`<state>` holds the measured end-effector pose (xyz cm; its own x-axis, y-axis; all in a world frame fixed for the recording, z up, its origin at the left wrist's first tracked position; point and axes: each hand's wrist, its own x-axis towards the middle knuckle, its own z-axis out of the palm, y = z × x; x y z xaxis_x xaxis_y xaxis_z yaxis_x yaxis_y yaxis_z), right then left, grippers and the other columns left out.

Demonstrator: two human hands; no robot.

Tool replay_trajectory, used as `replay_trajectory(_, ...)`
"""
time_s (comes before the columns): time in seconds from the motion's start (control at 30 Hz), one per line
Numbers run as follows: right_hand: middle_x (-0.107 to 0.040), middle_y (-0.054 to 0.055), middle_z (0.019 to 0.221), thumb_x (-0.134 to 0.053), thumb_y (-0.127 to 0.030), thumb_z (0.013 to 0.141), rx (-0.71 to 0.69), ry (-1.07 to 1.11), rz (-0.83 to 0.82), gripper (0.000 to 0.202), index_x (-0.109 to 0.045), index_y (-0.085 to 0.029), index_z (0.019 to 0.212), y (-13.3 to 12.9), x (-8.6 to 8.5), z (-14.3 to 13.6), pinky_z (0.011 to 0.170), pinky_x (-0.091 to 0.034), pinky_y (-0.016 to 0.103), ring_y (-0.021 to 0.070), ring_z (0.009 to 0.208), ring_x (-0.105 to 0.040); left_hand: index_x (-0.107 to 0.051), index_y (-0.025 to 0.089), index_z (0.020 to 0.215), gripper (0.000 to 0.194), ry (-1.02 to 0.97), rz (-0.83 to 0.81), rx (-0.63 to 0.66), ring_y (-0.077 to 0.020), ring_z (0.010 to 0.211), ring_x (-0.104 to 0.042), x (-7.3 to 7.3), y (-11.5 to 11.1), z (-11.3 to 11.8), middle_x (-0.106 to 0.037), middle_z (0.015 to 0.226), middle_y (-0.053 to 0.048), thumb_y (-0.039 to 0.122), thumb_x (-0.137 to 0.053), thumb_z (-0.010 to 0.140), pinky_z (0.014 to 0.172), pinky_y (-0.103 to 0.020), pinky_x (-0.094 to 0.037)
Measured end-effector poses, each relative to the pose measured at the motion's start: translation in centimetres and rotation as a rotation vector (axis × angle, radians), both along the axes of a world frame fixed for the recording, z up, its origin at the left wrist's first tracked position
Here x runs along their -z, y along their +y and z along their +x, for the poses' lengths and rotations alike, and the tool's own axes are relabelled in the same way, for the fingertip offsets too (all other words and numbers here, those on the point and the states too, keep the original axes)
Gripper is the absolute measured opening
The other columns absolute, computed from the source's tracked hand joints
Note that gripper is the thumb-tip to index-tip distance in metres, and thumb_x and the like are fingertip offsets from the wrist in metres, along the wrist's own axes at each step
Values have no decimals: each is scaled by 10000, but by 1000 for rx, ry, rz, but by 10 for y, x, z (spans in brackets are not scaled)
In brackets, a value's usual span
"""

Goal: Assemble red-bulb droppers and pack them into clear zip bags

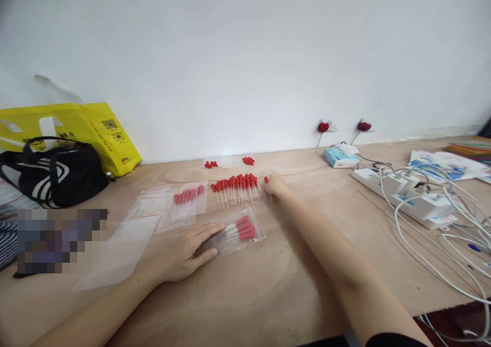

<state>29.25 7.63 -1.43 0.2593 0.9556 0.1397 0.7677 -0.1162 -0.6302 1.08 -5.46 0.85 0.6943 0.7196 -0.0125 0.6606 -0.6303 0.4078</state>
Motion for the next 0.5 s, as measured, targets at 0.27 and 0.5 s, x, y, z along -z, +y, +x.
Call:
replay_trajectory(0.27, -494, -17, 564, -505, -153, 684, 15, 246, 3, 334, -417, -130, 1005, -16, -6, 14, 468, -405, 241, 148, 513, -534, -339, 218, 1288, 469, 7, -29, -20, -222, 1235, -322, -3, -1, 1, -383, 1337, -55, 346, -419, 843, 1013, -407, -287)
replay_trajectory(0.5, -431, -84, 594, -440, -143, 691, -39, 919, 168, 414, -271, -219, 1061, -70, 9, 2, 452, -461, 222, 94, 456, -519, -344, 229, 1282, 462, -3, -8, -18, -217, 1222, -340, -1, 0, 2, -394, 1330, -47, 349, -417, 841, 1005, -396, -299)
